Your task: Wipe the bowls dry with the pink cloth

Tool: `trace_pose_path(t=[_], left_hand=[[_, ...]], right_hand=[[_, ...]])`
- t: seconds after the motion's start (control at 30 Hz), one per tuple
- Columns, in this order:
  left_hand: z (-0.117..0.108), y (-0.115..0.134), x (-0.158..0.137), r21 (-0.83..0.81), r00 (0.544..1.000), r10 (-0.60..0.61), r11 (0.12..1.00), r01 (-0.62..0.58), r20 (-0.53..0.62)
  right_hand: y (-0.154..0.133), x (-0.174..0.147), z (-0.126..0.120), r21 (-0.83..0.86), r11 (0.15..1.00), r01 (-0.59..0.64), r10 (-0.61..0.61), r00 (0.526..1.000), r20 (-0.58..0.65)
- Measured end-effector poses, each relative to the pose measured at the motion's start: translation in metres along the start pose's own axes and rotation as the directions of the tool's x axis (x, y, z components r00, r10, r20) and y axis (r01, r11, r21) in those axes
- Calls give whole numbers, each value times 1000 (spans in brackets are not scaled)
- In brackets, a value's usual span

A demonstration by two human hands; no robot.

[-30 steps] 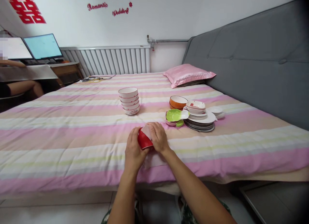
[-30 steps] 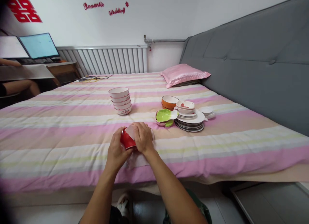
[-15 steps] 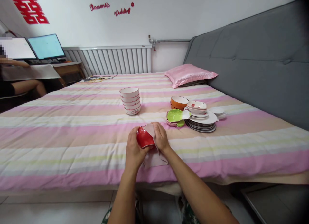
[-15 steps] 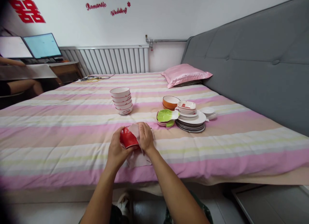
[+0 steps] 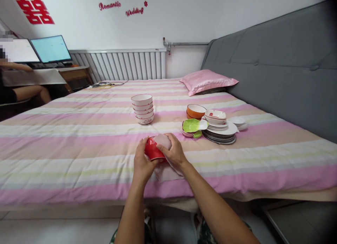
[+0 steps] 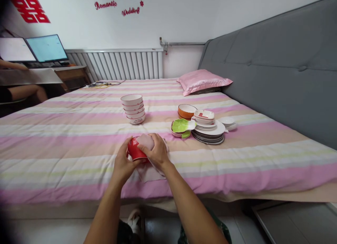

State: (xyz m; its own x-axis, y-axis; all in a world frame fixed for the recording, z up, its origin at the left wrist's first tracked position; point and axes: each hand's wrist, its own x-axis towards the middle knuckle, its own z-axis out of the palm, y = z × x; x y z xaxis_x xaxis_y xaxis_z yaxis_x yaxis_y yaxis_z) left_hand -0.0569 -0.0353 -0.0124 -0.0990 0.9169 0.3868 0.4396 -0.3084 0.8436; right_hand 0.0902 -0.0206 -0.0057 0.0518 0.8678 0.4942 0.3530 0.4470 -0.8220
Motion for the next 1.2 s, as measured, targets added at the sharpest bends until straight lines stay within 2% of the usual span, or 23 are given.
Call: trace_pose_path(t=[0.1,0.2,0.33,0.6,0.97,1.1,1.2], left_hand=[[-1,-3,0,-118,995,-80,990,74,-53],[-2,-1,1,-208,962,-238,956,207,-136],[-3,3,1,-321,934,-346,898,300,-94],[1,-2,-2,-361,939,-336,886,290,-69],[6,0,-4,-273,967,-255,930,245,-1],[8,-7,-6,-199,978,-211,958,206,-1],[11,-6,-7,-191,966,-259,948,253,-4]], right_hand=[[0,0,-2,52,999,-17,15,999,34],[5,1,-3,126,992,11,-23,995,95],[10,-2,0,148,988,38,-53,993,101],[10,-5,5,132,991,-32,26,998,52],[10,1,10,-106,983,-150,144,988,-56],[11,4,13,-92,987,-136,128,988,-85],[12,5,15,-52,987,-149,143,985,-99]])
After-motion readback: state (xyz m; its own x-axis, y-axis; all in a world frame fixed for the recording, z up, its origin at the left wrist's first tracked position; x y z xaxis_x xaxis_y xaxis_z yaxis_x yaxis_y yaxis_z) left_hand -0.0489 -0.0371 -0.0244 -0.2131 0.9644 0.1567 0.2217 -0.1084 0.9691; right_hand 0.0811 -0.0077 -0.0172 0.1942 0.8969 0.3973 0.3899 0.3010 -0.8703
